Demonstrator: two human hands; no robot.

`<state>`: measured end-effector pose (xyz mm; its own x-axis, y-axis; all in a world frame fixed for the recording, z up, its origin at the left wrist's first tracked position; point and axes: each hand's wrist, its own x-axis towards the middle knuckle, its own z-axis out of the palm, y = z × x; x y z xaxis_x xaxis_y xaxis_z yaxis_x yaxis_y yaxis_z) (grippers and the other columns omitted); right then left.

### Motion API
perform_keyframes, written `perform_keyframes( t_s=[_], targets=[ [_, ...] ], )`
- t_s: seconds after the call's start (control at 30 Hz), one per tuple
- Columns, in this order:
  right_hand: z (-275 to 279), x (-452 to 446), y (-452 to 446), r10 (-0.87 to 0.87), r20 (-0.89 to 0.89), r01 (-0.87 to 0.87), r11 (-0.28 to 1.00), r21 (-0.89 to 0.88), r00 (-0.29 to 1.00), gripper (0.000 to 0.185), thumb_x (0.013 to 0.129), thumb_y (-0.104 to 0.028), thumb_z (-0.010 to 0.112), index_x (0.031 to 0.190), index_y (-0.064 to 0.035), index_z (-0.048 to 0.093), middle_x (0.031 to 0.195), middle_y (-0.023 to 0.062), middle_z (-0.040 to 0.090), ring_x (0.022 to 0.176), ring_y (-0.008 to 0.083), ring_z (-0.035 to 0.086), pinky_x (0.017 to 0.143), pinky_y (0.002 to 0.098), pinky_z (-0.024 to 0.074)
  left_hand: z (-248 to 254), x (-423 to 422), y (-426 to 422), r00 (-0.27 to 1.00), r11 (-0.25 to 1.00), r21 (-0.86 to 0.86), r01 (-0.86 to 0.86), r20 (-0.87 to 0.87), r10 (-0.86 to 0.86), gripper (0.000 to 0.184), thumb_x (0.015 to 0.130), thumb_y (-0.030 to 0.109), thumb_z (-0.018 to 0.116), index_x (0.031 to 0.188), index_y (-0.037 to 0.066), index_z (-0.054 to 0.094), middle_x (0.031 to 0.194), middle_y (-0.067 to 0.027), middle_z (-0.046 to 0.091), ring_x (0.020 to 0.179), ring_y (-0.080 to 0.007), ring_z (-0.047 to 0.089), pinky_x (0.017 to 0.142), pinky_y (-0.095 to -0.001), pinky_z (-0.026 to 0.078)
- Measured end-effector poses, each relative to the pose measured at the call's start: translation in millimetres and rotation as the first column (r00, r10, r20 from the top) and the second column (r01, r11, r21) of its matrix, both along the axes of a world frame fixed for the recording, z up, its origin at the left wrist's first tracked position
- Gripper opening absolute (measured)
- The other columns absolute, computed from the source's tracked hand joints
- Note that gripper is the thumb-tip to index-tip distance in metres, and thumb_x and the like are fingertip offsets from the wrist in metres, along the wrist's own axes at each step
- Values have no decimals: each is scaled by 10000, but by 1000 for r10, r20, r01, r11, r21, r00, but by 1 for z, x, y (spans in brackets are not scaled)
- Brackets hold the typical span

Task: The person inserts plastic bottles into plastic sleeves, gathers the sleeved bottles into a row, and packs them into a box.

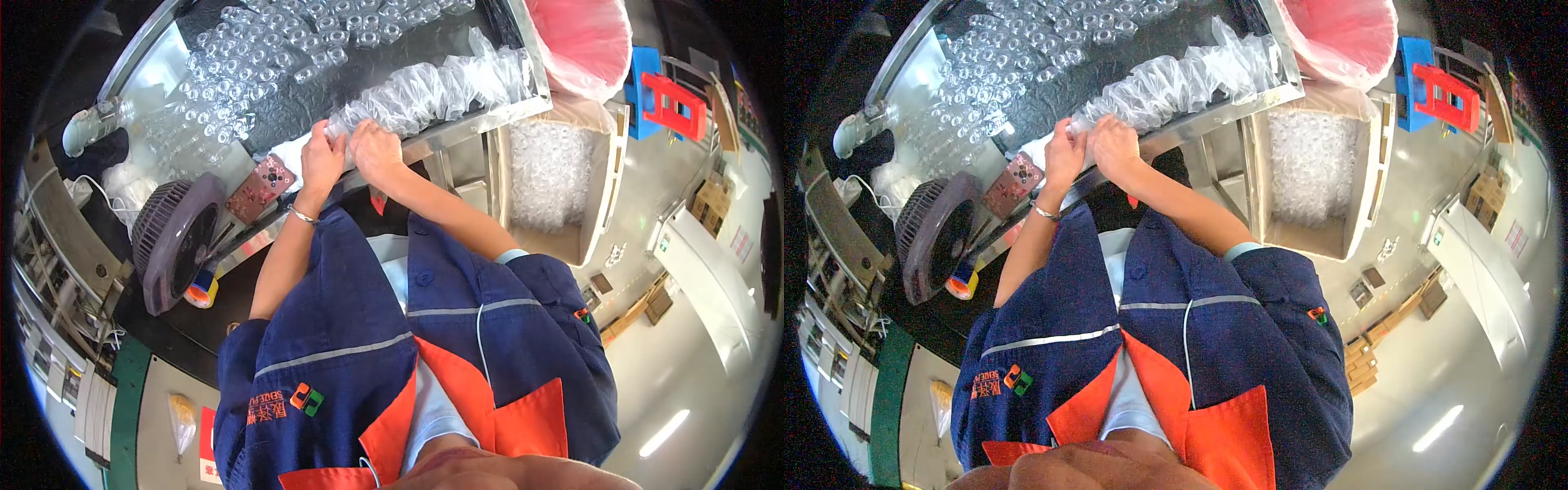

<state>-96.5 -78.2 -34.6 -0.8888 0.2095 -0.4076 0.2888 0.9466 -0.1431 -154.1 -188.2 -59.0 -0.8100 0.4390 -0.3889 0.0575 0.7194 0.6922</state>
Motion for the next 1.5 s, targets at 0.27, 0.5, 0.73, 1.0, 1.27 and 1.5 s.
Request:
perform_keyframes(
  t_s=[0.27, 0.5, 0.73, 1.0, 1.27, 1.5],
  targets=[
    [-15, 7, 4, -140, -49, 130, 975, -179, 989, 262, 841, -125, 474, 975, 98, 498, 907, 255, 608, 739, 348, 663, 602, 407, 550, 6, -2, -2, 1000, 1000, -5, -17, 6, 17, 387, 814, 171, 654, 1123, -26, 528, 683, -161, 614, 631, -311, 625, 616, -409, 485],
    [-6, 13, 28, -119, 7, 117, 964, -240, 993, 238, 866, -174, 440, 874, 35, 553, 731, 191, 662, 668, 350, 669, 600, 437, 539, -4, 0, 7, 999, 999, -4, 43, -11, -43, 390, 811, 189, 665, 1110, -25, 537, 731, -167, 626, 666, -310, 632, 639, -410, 488],
    [29, 6, 58, -304, -210, 264, 944, -196, 929, 143, 830, -148, 535, 884, -16, 550, 856, 165, 632, 786, 349, 634, 650, 433, 528, 7, 3, 15, 997, 997, -52, 55, 56, -52, 446, 820, 192, 649, 1192, 4, 488, 681, -149, 624, 661, -323, 635, 638, -419, 484],
    [-11, 0, 137, -192, -337, 178, 981, -72, 922, 186, 823, -123, 498, 984, -38, 535, 950, 174, 548, 945, 342, 537, 751, 437, 510, 1, 8, 15, 991, 983, -134, 129, -18, -133, 477, 821, 218, 647, 1237, 54, 482, 838, -234, 617, 795, -384, 616, 707, -459, 475],
    [-23, 4, 128, -343, -163, 340, 939, -48, 925, 275, 866, -144, 457, 1109, -22, 497, 981, 190, 544, 980, 371, 539, 744, 470, 501, -5, 8, 7, 987, 984, -87, 154, -38, -157, 463, 814, 231, 654, 1223, 73, 507, 913, -274, 602, 867, -427, 589, 745, -477, 465],
    [-5, 9, 115, -321, -102, 320, 947, -33, 941, 272, 854, -122, 459, 1083, 17, 502, 982, 195, 542, 973, 377, 537, 748, 487, 483, -7, 10, 8, 984, 985, -100, 140, -99, -150, 456, 814, 250, 655, 1218, 90, 516, 929, -252, 604, 880, -417, 592, 754, -475, 467]
  ],
)
